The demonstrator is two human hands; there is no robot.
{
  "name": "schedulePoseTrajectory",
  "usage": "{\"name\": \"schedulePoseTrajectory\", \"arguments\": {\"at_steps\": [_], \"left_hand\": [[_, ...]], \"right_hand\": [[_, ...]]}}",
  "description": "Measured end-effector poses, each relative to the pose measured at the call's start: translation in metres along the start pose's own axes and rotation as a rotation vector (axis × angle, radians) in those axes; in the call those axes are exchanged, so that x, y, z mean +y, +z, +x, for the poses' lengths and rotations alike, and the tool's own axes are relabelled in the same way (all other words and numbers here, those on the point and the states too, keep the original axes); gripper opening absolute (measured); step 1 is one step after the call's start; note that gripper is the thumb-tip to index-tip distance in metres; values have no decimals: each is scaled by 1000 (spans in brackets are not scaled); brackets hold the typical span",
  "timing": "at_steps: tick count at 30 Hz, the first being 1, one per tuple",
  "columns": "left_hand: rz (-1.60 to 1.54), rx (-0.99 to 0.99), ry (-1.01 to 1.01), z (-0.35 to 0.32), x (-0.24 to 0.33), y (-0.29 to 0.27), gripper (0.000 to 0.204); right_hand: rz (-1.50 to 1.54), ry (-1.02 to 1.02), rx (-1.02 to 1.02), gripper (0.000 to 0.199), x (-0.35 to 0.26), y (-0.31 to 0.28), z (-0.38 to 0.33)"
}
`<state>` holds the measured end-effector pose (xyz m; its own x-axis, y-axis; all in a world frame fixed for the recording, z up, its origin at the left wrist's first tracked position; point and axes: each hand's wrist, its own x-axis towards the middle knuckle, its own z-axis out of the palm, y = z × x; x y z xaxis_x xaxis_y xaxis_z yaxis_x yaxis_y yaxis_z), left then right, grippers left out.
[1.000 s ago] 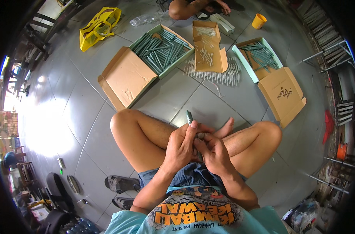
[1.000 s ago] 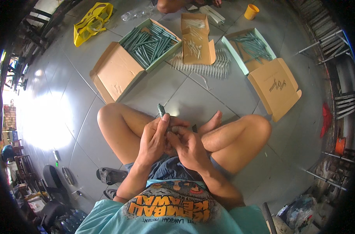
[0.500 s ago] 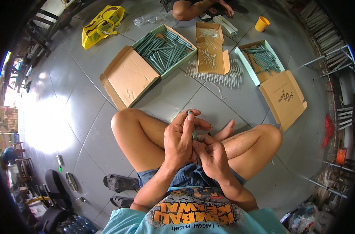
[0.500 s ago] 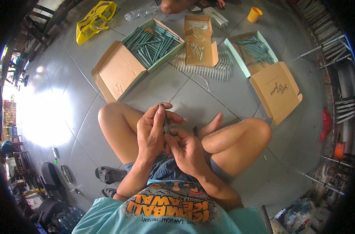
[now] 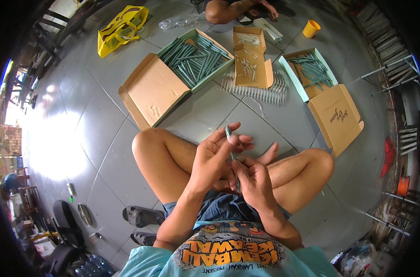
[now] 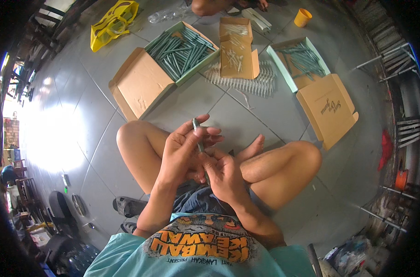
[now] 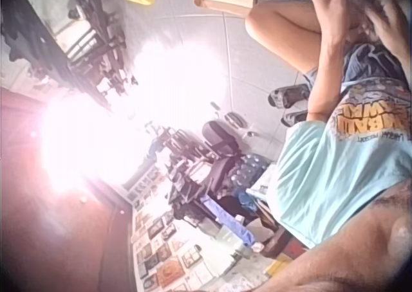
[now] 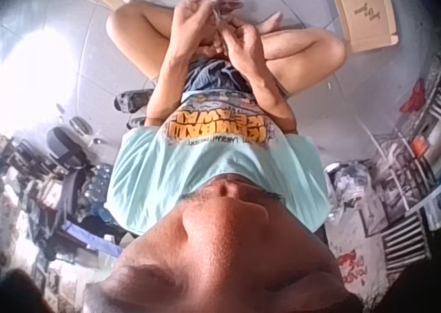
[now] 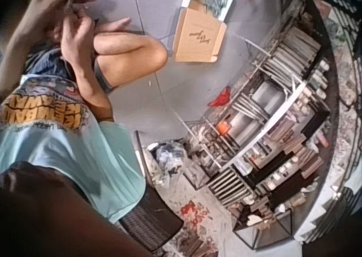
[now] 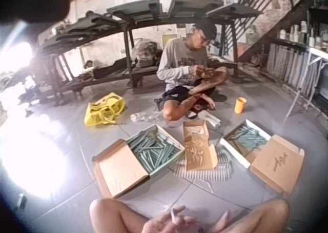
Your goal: The person sits on the floor and assembles pens by attaching small plastic components to the pen bodies taken from open boxes.
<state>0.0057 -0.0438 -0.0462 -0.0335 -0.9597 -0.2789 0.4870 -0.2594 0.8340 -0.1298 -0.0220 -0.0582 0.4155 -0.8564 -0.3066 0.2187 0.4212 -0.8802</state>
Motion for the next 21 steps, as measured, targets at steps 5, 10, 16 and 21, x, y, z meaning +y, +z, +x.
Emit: {"name": "schedulePoseTrajectory", "arguments": {"at_steps": [5,10,16,21], "left_hand": [[50,95,45,0,-6,5,38],[-2,236,-15,0,-4,11,35],[17,312,-39,6,-9,3,49],[-308,78,61,19,-1,-19,52]], "right_hand": [[-135,-42,28,16,-3,3,-1],[-187,-50,53,14,5,6,-2],[-259,-33,34,17,10,6,-1],[-55,46,18,21,11,0,1]]}}
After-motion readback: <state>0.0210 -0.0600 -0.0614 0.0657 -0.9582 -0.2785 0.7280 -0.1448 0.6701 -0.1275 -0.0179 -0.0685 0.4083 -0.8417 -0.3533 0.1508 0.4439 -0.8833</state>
